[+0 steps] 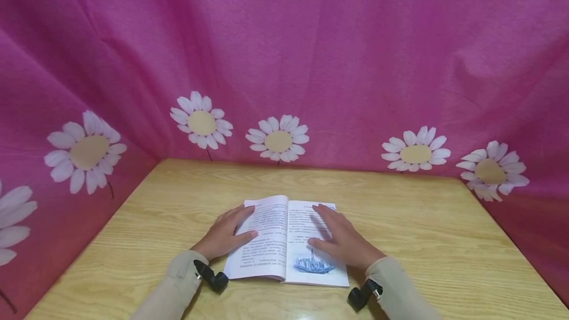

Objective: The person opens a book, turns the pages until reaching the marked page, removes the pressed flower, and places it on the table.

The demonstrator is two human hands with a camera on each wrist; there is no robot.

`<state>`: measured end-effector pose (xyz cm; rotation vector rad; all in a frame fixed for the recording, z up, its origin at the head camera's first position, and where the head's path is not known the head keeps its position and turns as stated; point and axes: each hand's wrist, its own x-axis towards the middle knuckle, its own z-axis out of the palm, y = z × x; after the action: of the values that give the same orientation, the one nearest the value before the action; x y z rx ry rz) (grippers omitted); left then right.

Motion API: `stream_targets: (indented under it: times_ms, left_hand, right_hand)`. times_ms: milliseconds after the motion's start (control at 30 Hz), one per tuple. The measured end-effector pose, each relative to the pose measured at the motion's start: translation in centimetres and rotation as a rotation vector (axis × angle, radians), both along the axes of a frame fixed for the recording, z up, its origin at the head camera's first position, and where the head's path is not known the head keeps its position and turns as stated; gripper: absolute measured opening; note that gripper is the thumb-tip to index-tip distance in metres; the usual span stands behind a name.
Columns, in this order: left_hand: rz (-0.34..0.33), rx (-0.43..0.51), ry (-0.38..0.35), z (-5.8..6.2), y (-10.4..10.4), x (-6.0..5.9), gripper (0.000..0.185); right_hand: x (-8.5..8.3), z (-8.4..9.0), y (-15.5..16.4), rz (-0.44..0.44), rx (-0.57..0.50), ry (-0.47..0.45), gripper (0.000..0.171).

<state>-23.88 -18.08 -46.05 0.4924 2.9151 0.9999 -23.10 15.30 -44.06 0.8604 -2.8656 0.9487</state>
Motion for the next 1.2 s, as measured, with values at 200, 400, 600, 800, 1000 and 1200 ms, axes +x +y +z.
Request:
stream_targets:
  times_ms: [200, 400, 600, 800, 1000, 1200]
  left_hand:
    - [-0.001, -0.001, -0.004, 0.0, -0.1, -0.1, 0.072]
    - [-0.009, 0.008, 0.008, -0.1, -0.1, 0.1, 0.072]
    - [-0.003, -0.003, 0.0, 0.0, 0.0, 0.1, 0.072]
    - [0.005, 0.003, -0.013, 0.2, 0.2, 0.1, 0.072]
    - [0.005, 0.006, -0.012, 0.3, 0.2, 0.1, 0.072]
    - [0.009, 0.001, -0.012, 0.3, 0.1, 0.2, 0.072]
  right_hand:
    - [-0.9, -0.6, 1.4, -0.069, -0.029, -0.023, 0.092]
    - [-1.3, -1.0, 2.2, -0.134, -0.022, -0.079, 0.095]
    - [-1.4, -1.4, 2.3, -0.187, 0.013, -0.086, 0.098]
    - [-1.4, -1.7, 2.3, -0.194, 0.057, -0.059, 0.096]
    - [-1.3, -1.6, 2.2, -0.206, 0.068, -0.073, 0.096]
    - [-1.4, -1.7, 2.1, -0.215, 0.059, -0.081, 0.095]
